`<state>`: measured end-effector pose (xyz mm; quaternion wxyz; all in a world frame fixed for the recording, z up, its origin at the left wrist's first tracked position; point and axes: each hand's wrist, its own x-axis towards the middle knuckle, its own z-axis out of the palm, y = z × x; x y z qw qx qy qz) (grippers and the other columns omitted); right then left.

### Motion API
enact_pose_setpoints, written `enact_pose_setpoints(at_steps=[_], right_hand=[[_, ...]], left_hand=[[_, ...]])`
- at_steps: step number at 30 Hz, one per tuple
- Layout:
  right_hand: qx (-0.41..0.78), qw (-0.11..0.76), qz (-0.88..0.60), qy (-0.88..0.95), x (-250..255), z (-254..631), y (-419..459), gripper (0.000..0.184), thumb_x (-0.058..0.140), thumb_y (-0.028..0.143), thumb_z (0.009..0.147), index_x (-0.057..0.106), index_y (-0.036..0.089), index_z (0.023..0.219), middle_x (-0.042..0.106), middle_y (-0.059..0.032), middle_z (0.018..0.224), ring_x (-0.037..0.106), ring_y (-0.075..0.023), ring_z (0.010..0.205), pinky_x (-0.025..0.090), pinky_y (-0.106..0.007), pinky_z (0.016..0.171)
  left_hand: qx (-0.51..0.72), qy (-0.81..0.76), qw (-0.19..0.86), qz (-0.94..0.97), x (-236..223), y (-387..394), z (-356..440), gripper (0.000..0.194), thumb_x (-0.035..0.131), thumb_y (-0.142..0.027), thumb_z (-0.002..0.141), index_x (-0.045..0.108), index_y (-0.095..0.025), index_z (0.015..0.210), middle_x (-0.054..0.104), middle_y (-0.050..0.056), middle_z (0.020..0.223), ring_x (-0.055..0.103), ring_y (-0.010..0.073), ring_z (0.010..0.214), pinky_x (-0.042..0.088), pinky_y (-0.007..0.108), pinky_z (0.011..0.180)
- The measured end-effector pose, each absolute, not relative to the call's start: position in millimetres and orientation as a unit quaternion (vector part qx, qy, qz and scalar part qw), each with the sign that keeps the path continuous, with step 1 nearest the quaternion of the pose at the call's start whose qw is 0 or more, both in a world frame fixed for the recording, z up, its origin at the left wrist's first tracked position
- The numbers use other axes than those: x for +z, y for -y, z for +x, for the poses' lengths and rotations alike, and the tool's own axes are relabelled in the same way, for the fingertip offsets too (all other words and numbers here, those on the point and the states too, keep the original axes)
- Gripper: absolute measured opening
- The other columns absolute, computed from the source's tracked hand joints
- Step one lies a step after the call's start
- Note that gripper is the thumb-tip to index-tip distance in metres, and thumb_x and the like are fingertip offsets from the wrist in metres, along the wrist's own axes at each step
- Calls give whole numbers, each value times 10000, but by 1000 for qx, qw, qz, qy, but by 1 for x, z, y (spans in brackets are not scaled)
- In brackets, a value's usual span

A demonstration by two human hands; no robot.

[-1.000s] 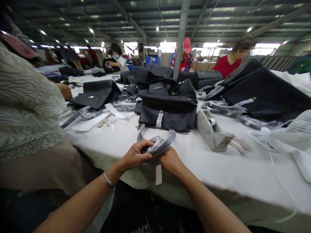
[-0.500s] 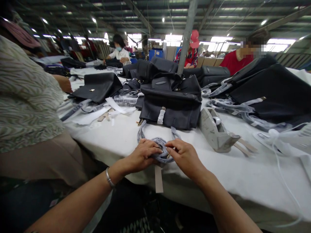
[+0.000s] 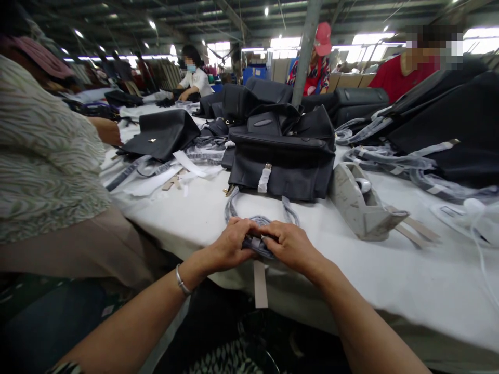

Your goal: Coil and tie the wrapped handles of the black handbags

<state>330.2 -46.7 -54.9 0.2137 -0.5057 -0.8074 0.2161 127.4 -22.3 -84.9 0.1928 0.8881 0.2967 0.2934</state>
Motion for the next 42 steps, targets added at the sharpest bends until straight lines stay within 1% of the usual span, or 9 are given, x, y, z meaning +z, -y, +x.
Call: enact_pose_setpoints(at_steps=[5, 12, 16, 23, 28, 33, 36, 39, 42], right_hand=[[148, 233, -562, 780, -58, 317, 47, 200, 532, 260, 862, 720, 237, 923, 703, -12, 885, 647, -173, 818, 459, -294, 735], [118, 312, -521, 786, -72, 314, 56, 218, 469, 236, 904, 669, 226, 990, 699, -29, 949, 651, -163, 881, 474, -287, 778], [88, 366, -548, 747, -77, 312, 58, 203, 476, 292, 906, 662, 211, 904, 697, -35, 867, 649, -164, 799, 475, -287, 738], [75, 331, -589, 733, -75, 305, 59, 175, 516, 260, 864, 682, 220, 902, 720, -25, 893, 672, -195, 822, 501, -321, 747], [-14, 405, -486, 774, -75, 317, 96, 298, 469, 130, 852, 651, 208, 1076, 692, -66, 1054, 640, -193, 996, 509, -347, 894], [-69, 227, -420, 876, -85, 325, 143, 476, 544, 154, 808, 564, 219, 1279, 585, -85, 1308, 530, -263, 1187, 453, -426, 976], [-122, 209, -437, 866, -92, 312, 146, 377, 521, 154, 847, 620, 219, 1205, 645, -81, 1217, 570, -255, 1094, 442, -416, 924], [-127, 257, -446, 848, -92, 293, 135, 306, 447, 102, 881, 675, 197, 1062, 710, -73, 1013, 623, -193, 896, 451, -354, 822], [-115, 312, -467, 819, -89, 282, 123, 274, 445, 115, 893, 675, 188, 1022, 716, -68, 960, 633, -191, 863, 457, -350, 820]], left_hand=[[296, -317, 186, 882, -87, 22, 129, 450, 732, -179, 670, 480, -179, 1042, 622, 48, 981, 577, 232, 902, 403, 398, 884], [327, -328, 204, 863, -87, 22, 130, 578, 782, -191, 621, 441, -175, 1087, 597, 74, 1051, 576, 241, 987, 425, 386, 901], [316, -336, 231, 857, -86, 19, 130, 653, 798, -212, 609, 443, -180, 1156, 615, 62, 1063, 598, 236, 970, 409, 384, 901], [268, -328, 236, 875, -80, 15, 133, 492, 802, -283, 643, 576, -203, 1073, 667, 24, 1026, 601, 241, 970, 381, 375, 886], [266, -345, 252, 864, -76, 16, 136, 479, 818, -288, 623, 595, -198, 1037, 689, 11, 1003, 619, 230, 946, 370, 382, 898], [260, -343, 257, 865, -75, 16, 139, 438, 809, -267, 621, 614, -196, 1006, 701, 0, 996, 625, 226, 950, 370, 394, 933], [267, -361, 240, 861, -77, 16, 142, 490, 809, -250, 596, 606, -190, 1038, 698, 13, 992, 626, 247, 956, 385, 425, 933], [271, -372, 238, 855, -77, 18, 144, 513, 787, -213, 597, 598, -185, 1073, 702, 20, 991, 629, 257, 978, 388, 453, 963], [273, -348, 278, 853, -74, 17, 140, 451, 735, -137, 626, 612, -181, 1058, 710, 22, 981, 640, 234, 982, 404, 435, 982]])
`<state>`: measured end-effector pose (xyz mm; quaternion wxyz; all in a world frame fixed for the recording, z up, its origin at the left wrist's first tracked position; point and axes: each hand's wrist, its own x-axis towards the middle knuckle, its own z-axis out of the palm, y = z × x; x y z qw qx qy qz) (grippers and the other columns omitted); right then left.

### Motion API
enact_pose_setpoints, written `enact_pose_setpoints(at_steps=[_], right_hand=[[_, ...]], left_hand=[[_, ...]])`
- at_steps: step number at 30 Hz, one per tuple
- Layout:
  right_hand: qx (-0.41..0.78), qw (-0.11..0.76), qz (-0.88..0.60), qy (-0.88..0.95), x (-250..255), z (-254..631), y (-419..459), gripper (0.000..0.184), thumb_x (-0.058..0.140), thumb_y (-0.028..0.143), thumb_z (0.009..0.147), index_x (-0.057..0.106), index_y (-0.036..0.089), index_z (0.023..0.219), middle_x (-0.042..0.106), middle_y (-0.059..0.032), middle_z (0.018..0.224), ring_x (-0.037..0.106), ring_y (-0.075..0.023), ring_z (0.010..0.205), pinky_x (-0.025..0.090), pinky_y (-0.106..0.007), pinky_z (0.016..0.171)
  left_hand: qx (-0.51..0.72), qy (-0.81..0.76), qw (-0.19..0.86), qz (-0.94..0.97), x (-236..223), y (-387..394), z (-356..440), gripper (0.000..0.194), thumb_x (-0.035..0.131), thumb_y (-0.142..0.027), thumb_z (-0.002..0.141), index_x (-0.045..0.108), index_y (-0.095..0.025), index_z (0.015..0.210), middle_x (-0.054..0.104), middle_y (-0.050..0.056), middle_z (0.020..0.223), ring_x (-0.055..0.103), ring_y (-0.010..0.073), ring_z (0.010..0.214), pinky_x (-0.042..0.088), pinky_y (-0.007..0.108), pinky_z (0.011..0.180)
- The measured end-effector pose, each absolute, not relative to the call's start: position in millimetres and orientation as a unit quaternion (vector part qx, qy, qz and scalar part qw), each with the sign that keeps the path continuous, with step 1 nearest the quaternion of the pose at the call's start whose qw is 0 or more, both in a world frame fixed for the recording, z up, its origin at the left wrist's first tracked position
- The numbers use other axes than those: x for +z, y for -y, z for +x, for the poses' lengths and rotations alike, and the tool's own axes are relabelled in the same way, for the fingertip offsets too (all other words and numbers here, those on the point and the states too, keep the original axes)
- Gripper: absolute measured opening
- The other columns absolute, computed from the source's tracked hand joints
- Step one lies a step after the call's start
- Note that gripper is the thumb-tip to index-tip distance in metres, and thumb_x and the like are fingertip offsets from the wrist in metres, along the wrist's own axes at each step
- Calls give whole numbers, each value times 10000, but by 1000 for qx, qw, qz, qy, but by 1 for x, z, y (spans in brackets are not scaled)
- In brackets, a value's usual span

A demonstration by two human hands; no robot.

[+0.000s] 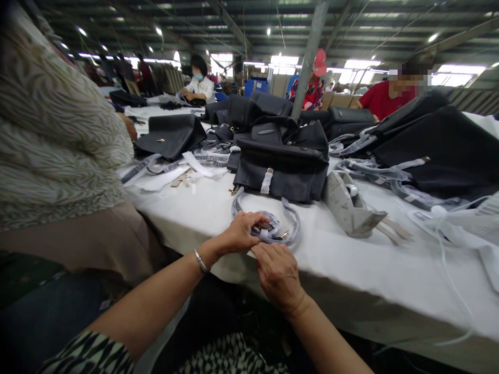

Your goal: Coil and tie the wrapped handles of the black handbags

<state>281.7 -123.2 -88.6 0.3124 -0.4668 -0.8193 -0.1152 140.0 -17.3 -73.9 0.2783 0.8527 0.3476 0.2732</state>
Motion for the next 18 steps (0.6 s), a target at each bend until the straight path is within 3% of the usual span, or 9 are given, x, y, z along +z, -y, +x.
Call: enact_pose_setpoints(at_steps=[6, 9, 12, 15, 18], right_hand=[[-7, 401, -532, 745, -86, 283, 112, 208, 473, 239, 931, 671, 210, 987, 724, -54, 927, 667, -181, 864, 506, -308, 814], [28, 425, -575, 699, -87, 281, 106, 216, 486, 290, 921, 681, 217, 977, 732, -50, 936, 683, -185, 853, 524, -313, 811], [44, 452, -586, 671, -84, 278, 101, 210, 510, 290, 896, 693, 203, 950, 732, -52, 923, 682, -187, 841, 528, -316, 801], [70, 454, -581, 672, -74, 281, 96, 198, 544, 318, 873, 702, 199, 891, 724, -52, 899, 672, -189, 827, 520, -308, 785], [143, 406, -600, 674, -58, 294, 86, 238, 543, 367, 871, 711, 201, 904, 719, -37, 837, 662, -178, 740, 516, -292, 708]], left_hand=[[265, -255, 385, 847, -67, 9, 126, 429, 673, -96, 690, 597, -145, 1109, 699, 67, 1021, 659, 199, 972, 483, 325, 897], [247, -237, 367, 865, -67, 9, 119, 510, 620, -60, 700, 548, -160, 1195, 682, 66, 1108, 640, 208, 1045, 410, 371, 1002], [242, -249, 315, 883, -69, 13, 117, 562, 667, -152, 710, 510, -183, 1248, 661, 62, 1165, 596, 250, 1120, 352, 418, 1037], [259, -282, 290, 877, -72, 16, 120, 471, 669, -307, 794, 526, -193, 1227, 671, 50, 1113, 600, 244, 1084, 352, 407, 1003], [275, -301, 299, 863, -74, 17, 124, 398, 672, -268, 810, 555, -201, 1185, 685, 17, 1025, 620, 209, 991, 353, 375, 957]])
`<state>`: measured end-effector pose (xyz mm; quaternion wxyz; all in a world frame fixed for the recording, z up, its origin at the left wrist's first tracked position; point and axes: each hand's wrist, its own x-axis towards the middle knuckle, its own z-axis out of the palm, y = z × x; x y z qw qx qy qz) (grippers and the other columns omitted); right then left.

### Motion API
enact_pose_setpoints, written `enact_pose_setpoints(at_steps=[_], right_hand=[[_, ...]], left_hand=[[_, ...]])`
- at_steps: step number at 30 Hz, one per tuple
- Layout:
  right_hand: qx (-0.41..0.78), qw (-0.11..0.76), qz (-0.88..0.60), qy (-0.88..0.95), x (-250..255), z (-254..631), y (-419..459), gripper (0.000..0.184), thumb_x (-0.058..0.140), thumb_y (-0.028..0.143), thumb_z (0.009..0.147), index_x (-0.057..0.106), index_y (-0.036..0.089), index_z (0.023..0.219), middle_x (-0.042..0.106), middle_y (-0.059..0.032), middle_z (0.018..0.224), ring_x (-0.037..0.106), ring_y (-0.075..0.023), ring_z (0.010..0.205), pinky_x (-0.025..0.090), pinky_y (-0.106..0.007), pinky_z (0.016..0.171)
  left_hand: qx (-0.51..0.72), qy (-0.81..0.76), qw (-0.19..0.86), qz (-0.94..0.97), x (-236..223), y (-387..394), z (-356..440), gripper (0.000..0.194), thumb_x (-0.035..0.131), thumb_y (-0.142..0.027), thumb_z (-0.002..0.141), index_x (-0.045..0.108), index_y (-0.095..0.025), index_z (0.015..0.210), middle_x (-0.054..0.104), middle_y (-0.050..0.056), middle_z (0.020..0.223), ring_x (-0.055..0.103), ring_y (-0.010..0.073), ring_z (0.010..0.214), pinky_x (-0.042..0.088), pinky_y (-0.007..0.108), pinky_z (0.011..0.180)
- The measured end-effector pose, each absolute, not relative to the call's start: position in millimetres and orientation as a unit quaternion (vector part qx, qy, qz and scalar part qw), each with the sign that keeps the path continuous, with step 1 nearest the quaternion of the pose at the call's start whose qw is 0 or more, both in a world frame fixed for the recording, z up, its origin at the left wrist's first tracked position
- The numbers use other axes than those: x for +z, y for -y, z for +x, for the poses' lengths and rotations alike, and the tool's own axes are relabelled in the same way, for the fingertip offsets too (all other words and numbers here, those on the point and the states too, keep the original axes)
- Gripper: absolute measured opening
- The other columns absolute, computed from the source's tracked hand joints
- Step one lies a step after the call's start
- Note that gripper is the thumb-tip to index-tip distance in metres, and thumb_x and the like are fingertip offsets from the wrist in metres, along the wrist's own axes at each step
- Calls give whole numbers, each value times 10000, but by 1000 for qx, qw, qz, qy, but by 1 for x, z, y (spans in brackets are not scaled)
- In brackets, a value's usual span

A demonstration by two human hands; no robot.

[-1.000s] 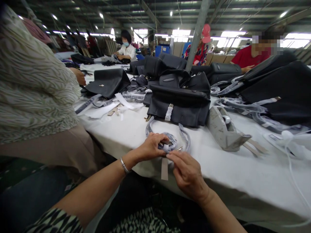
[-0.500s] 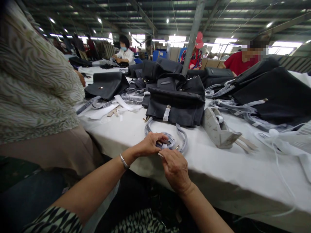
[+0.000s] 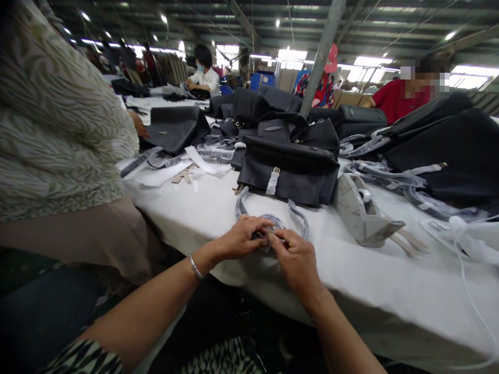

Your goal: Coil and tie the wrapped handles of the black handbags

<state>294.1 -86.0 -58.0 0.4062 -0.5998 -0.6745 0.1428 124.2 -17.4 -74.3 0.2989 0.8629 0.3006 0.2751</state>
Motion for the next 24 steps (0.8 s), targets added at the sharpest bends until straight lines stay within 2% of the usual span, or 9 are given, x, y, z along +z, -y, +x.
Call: enact_pose_setpoints(at_steps=[2, 6, 10, 13, 17, 22, 24], right_hand=[[163, 363, -613, 682, -48, 306, 76, 245, 527, 342, 870, 712, 200, 946, 716, -33, 831, 657, -175, 723, 509, -292, 695], [161, 246, -573, 765, -40, 323, 56, 238, 532, 203, 797, 719, 236, 940, 697, -21, 920, 641, -182, 851, 490, -305, 781], [184, 184, -550, 794, -38, 325, 49, 209, 518, 198, 801, 718, 236, 849, 627, -8, 812, 587, -147, 753, 467, -282, 732], [199, 158, -540, 802, -36, 323, 50, 199, 518, 211, 817, 712, 227, 858, 586, -7, 787, 547, -131, 707, 435, -265, 681], [170, 152, -548, 805, -38, 319, 51, 201, 506, 208, 834, 707, 215, 834, 557, -8, 773, 518, -121, 688, 390, -256, 655], [130, 198, -570, 787, -48, 313, 50, 210, 489, 175, 828, 666, 175, 716, 533, -13, 741, 504, -115, 669, 352, -258, 635], [136, 219, -580, 772, -51, 311, 49, 199, 493, 175, 815, 655, 171, 700, 531, -14, 731, 502, -118, 662, 353, -263, 636]], left_hand=[[288, -299, 306, 857, -76, 18, 125, 409, 695, -215, 784, 561, -203, 1170, 685, 6, 1017, 615, 206, 974, 343, 364, 944], [321, -288, 305, 849, -79, 19, 123, 402, 685, -195, 788, 557, -214, 1168, 682, 7, 1050, 601, 212, 990, 331, 357, 942], [327, -285, 309, 847, -82, 18, 122, 400, 684, -214, 794, 552, -216, 1171, 676, 12, 1093, 594, 218, 1021, 331, 355, 949], [327, -286, 308, 847, -82, 17, 122, 395, 686, -231, 796, 551, -215, 1167, 678, 16, 1098, 599, 223, 1016, 336, 357, 951], [324, -290, 308, 846, -81, 19, 123, 381, 681, -226, 800, 540, -210, 1154, 681, 26, 1081, 599, 234, 1023, 342, 373, 953], [352, -304, 307, 830, -85, 21, 125, 424, 678, -201, 788, 470, -193, 1157, 668, 52, 1039, 609, 242, 986, 382, 413, 952], [388, -289, 290, 826, -89, 21, 125, 427, 682, -202, 779, 460, -196, 1143, 627, 76, 1083, 584, 255, 1062, 410, 418, 957]])
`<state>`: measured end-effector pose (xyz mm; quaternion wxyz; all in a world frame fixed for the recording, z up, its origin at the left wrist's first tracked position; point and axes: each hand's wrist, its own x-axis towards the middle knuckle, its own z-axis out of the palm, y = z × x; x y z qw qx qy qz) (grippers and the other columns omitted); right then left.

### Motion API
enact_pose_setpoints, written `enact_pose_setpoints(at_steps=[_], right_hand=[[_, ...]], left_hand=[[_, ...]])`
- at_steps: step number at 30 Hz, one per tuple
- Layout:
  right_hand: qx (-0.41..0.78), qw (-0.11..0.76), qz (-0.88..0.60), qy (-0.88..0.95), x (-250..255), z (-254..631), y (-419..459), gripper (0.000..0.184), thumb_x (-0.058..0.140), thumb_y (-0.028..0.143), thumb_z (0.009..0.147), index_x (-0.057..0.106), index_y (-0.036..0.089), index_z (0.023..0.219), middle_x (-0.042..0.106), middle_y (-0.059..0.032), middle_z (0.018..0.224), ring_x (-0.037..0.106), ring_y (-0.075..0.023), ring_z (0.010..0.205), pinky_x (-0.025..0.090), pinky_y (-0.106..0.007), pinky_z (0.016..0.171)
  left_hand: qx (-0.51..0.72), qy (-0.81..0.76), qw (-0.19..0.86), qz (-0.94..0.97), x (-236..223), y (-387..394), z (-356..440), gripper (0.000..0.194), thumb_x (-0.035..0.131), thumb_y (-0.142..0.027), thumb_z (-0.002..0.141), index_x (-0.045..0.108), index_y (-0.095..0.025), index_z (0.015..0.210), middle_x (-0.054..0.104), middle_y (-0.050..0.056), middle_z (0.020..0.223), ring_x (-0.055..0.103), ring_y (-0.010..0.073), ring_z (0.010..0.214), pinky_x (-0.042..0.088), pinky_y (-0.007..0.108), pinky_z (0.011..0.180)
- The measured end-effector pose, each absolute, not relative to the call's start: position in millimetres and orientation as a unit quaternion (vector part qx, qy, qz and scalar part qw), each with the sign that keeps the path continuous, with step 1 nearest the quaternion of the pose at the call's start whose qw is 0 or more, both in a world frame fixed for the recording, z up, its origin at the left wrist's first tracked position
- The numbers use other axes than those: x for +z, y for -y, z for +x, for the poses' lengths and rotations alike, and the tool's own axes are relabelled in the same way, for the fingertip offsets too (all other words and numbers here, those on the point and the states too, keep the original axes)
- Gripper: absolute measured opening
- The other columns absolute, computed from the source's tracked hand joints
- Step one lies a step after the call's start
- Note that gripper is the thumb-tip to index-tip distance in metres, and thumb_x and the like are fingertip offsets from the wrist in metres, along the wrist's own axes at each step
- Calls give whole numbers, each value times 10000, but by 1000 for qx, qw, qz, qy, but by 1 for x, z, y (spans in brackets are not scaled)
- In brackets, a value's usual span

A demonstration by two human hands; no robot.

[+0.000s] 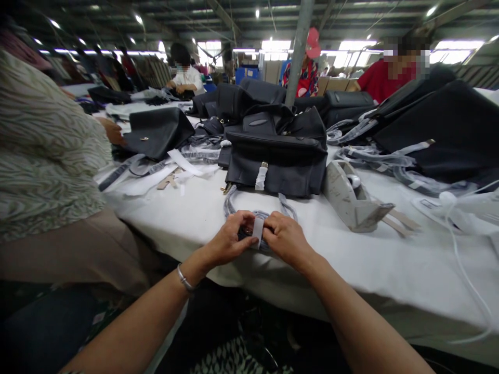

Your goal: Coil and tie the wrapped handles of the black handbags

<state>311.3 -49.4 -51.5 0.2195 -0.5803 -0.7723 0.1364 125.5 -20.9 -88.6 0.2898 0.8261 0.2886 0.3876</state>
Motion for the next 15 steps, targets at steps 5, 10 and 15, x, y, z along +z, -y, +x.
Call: enact_pose_setpoints(at_steps=[5, 10, 15], right_hand=[[174, 272, -616, 718, -54, 310, 45, 159, 505, 181, 769, 615, 165, 655, 573, -23, 731, 522, -138, 686, 374, -274, 668], [231, 305, -642, 664, -54, 309, 36, 140, 505, 210, 708, 563, 178, 584, 547, 3, 607, 484, -134, 590, 345, -267, 583], [270, 336, -661, 615, -57, 308, 31, 146, 505, 268, 686, 546, 186, 573, 491, 21, 520, 434, -129, 515, 313, -265, 519]], left_hand=[[438, -242, 214, 839, -94, 21, 125, 279, 650, -189, 801, 484, -203, 1025, 520, 125, 1207, 340, 280, 1356, 380, 441, 1055], [384, -269, 187, 863, -92, 23, 125, 165, 625, -180, 834, 555, -200, 982, 487, 120, 1299, 421, 268, 1292, 381, 436, 1030], [362, -265, 182, 875, -91, 22, 123, 306, 648, -225, 846, 564, -212, 1140, 581, 90, 1194, 533, 241, 1143, 394, 424, 977]])
